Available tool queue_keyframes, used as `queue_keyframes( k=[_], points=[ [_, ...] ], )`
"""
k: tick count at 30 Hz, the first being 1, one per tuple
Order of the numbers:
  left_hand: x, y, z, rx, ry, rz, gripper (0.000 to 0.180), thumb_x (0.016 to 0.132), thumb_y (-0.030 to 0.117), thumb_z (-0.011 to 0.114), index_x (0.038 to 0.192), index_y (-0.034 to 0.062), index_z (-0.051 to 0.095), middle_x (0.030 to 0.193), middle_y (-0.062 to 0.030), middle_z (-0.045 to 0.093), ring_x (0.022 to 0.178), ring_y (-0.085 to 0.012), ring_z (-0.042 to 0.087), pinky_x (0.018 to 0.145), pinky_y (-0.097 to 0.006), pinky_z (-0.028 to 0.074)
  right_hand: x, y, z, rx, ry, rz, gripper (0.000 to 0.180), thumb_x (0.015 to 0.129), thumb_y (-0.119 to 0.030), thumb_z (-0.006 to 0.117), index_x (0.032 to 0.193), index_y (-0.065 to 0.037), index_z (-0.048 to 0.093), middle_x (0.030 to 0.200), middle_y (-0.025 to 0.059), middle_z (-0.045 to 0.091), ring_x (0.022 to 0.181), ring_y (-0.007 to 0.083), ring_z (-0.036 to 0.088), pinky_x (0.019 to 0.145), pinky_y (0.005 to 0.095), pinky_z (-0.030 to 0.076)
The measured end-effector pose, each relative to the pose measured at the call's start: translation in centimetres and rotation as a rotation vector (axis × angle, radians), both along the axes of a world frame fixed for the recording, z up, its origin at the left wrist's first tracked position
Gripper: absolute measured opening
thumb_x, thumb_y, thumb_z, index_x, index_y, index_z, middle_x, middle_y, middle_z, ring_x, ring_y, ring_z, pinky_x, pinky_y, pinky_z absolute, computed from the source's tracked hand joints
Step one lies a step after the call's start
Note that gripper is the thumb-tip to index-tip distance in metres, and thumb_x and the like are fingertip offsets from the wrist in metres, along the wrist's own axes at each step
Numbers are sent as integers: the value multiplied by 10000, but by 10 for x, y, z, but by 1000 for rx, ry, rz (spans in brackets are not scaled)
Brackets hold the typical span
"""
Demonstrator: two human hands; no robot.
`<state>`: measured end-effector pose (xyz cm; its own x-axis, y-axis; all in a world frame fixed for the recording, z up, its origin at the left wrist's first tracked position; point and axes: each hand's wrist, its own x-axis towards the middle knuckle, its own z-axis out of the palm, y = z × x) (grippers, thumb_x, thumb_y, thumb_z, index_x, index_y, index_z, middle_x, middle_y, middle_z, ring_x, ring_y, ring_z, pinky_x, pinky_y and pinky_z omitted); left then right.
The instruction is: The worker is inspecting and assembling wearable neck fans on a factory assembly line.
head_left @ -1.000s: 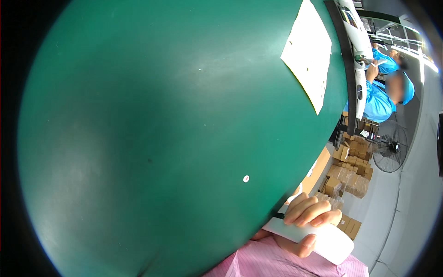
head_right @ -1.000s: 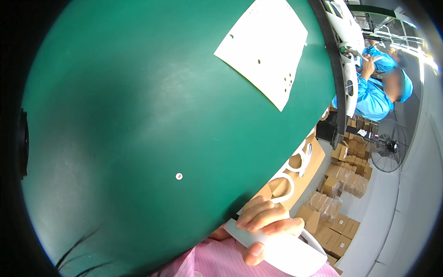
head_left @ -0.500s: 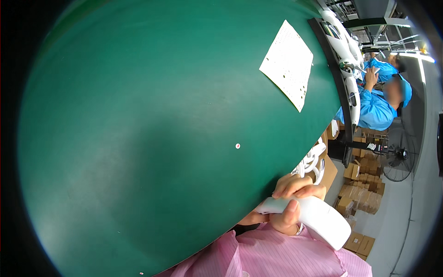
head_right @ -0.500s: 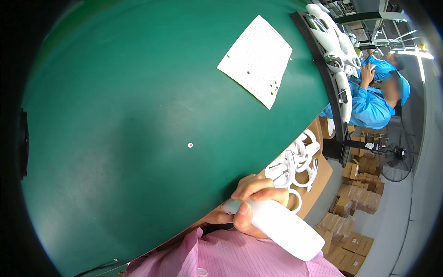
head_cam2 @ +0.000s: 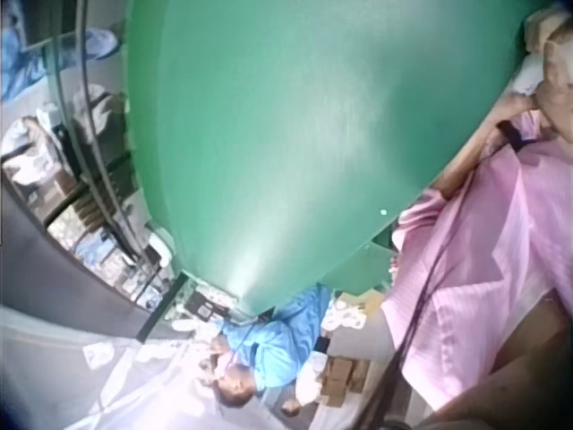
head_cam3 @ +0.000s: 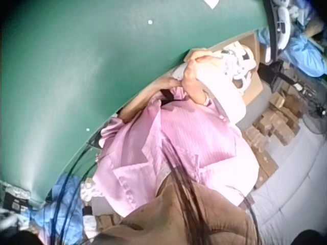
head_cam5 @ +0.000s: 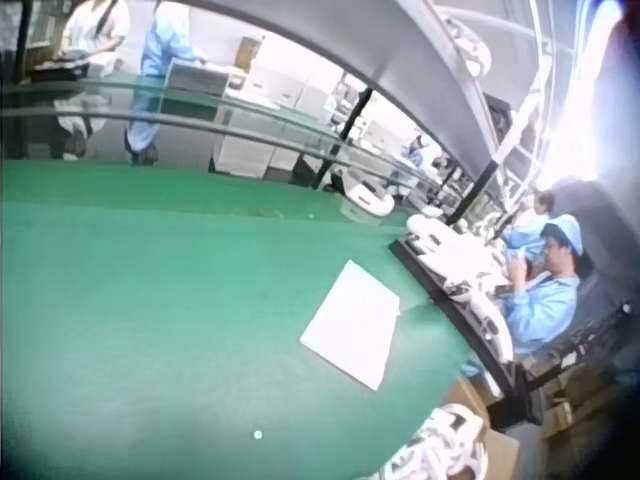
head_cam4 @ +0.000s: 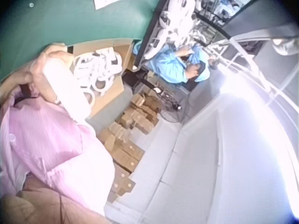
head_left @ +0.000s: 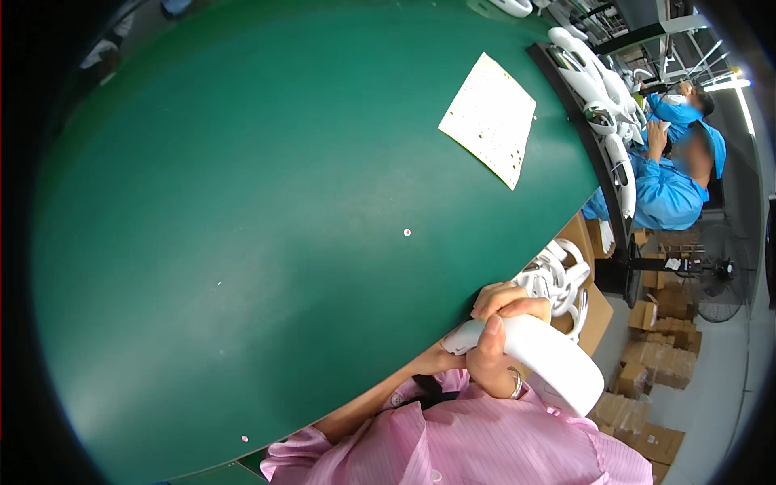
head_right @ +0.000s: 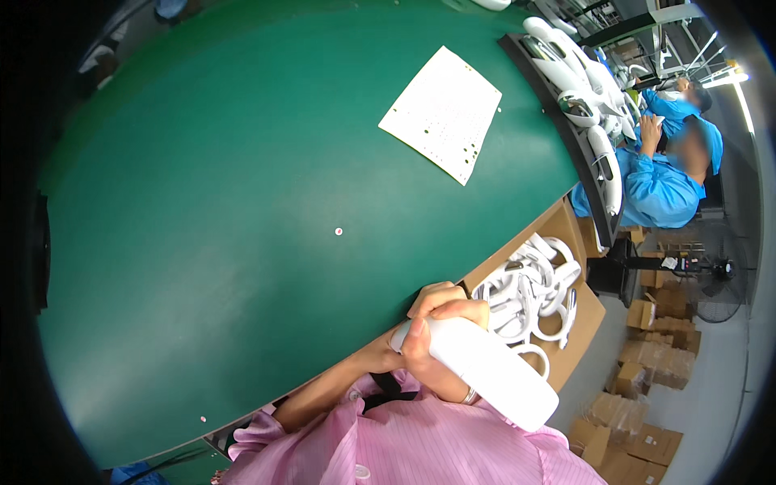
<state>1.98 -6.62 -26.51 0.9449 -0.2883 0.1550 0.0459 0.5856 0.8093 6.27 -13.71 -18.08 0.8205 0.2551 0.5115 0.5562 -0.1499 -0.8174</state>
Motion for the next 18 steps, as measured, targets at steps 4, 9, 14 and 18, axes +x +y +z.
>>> queue_keyframes(
  k=[4, 9, 14, 18],
  points=[
    [-6, -1, 25, 112, 53, 121, 482, 690, 96, 688, 1113, 15, 471, 1036, -129, 552, 947, -223, 547, 785, -343, 454, -2, 11, 11, 248, 110, -62, 232, 825, -207, 543, 871, -83, 352, 672, 65, 451, 551, 155, 416, 544, 290, 373],
    [-20, 11, 86, 534, -53, 141, 664, 645, 102, 698, 1222, 22, 379, 1080, -204, 522, 985, -358, 537, 814, -389, 448, -10, -7, 51, 701, 96, 144, 223, 778, -227, 515, 866, -67, 386, 648, 83, 471, 520, 176, 459, 555, 318, 357],
    [-27, 33, 145, 424, -234, 27, 655, 731, 124, 685, 1255, -7, 315, 1092, -205, 519, 990, -304, 553, 830, -376, 446, -6, -21, 108, 1009, 376, 465, 279, 797, -322, 494, 877, -61, 438, 634, 58, 475, 513, 168, 466, 533, 303, 349],
    [-24, 39, 163, 138, -399, 117, 667, 808, 118, 652, 1285, -32, 211, 1131, -212, 487, 1020, -240, 537, 863, -366, 432, 12, 12, 160, 1038, 635, 796, 375, 833, -415, 476, 899, -49, 430, 597, 8, 457, 481, 122, 462, 486, 270, 362]
  ],
)
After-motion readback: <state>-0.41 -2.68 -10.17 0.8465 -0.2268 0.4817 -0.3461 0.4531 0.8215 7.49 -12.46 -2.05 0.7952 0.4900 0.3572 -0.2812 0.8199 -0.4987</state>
